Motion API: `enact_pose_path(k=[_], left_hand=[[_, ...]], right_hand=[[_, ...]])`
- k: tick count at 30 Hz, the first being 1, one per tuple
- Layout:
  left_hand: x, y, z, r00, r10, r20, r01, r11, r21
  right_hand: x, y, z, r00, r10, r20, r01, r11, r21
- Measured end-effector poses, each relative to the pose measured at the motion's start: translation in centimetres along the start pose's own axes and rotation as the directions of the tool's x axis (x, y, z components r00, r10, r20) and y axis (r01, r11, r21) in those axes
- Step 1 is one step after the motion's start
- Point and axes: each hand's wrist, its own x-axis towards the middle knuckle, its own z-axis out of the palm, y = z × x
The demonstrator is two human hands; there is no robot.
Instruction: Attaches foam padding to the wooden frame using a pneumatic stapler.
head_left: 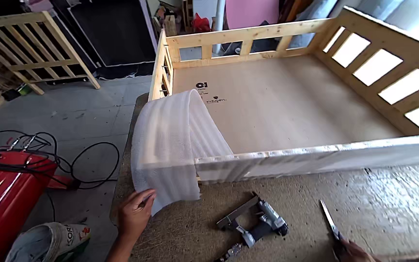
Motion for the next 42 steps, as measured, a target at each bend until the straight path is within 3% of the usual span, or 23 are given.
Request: enact_pose_path(k=[1, 3, 5, 6, 7, 9, 13, 15, 17, 19, 22, 26, 29, 31, 35, 42], left_hand=[[0.1, -0.6, 0.8, 0.999, 0.039, -0.018, -0.038, 0.998, 0.050], [0.3, -2.1, 2.3, 0.991, 0.126, -0.038, -0.122, 0.987, 0.103], [0.1, -3.5, 3.7, 0.980, 0.196, -0.046, -0.190, 0.975, 0.116], [0.0, -4.1, 4.3, 0.973, 0.226, -0.045, -0.220, 0.969, 0.114], [-0.1, -4.6, 4.9, 0.968, 0.247, -0.046, -0.241, 0.964, 0.110], [-0.3, -5.4, 5.7, 0.962, 0.268, -0.043, -0.264, 0.960, 0.092], [0.3, -6.8, 6.4, 0.959, 0.283, -0.032, -0.281, 0.958, 0.050], [0.1, -7.4, 6.6, 0.958, 0.288, -0.005, -0.288, 0.957, 0.015], [0.1, -7.7, 7.0, 0.959, 0.283, -0.001, -0.283, 0.959, -0.017], [0.2, -8.0, 7.0, 0.966, 0.257, 0.003, -0.257, 0.966, -0.037], [0.7, -8.1, 6.7, 0.964, 0.265, -0.001, -0.265, 0.963, -0.042], [1.0, -8.2, 6.7, 0.943, 0.332, 0.013, -0.332, 0.943, 0.002], [0.7, -8.3, 6.8, 0.939, 0.343, 0.039, -0.344, 0.939, 0.020], [0.7, -8.2, 6.8, 0.940, 0.336, 0.062, -0.337, 0.941, 0.013], [1.2, -7.5, 6.7, 0.933, 0.343, 0.108, -0.347, 0.938, 0.018], [1.6, -8.0, 6.7, 0.928, 0.351, 0.125, -0.354, 0.935, -0.002]], right_hand=[[-0.7, -1.6, -0.5, 1.000, -0.005, -0.011, 0.005, 1.000, 0.017], [-3.0, -5.9, -0.2, 0.999, 0.029, 0.032, -0.038, 0.952, 0.303], [-6.8, -11.4, 2.4, 0.973, 0.156, 0.170, -0.229, 0.748, 0.623], [-8.5, -14.4, 4.1, 0.942, 0.240, 0.233, -0.334, 0.633, 0.699], [-9.9, -17.1, 5.7, 0.915, 0.317, 0.249, -0.394, 0.573, 0.719], [-11.7, -21.0, 7.5, 0.887, 0.424, 0.186, -0.427, 0.596, 0.680], [-12.2, -23.7, 8.4, 0.824, 0.546, 0.152, -0.505, 0.585, 0.635], [-13.5, -23.7, 9.4, 0.800, 0.578, 0.163, -0.506, 0.503, 0.700], [-15.5, -25.0, 9.8, 0.787, 0.585, 0.193, -0.440, 0.315, 0.841], [-18.5, -27.3, 9.5, 0.779, 0.563, 0.277, -0.376, 0.065, 0.924], [-22.4, -29.5, 9.5, 0.813, 0.424, 0.399, -0.283, -0.310, 0.907], [-25.6, -31.1, 11.9, 0.830, 0.062, 0.554, -0.426, -0.571, 0.702], [-26.7, -34.6, 14.0, 0.787, -0.164, 0.595, -0.532, -0.669, 0.519], [-26.7, -37.2, 14.6, 0.758, -0.215, 0.616, -0.567, -0.684, 0.458], [-25.2, -40.2, 15.9, 0.732, -0.191, 0.654, -0.550, -0.731, 0.403], [-22.7, -41.4, 15.3, 0.738, -0.145, 0.659, -0.519, -0.747, 0.415]])
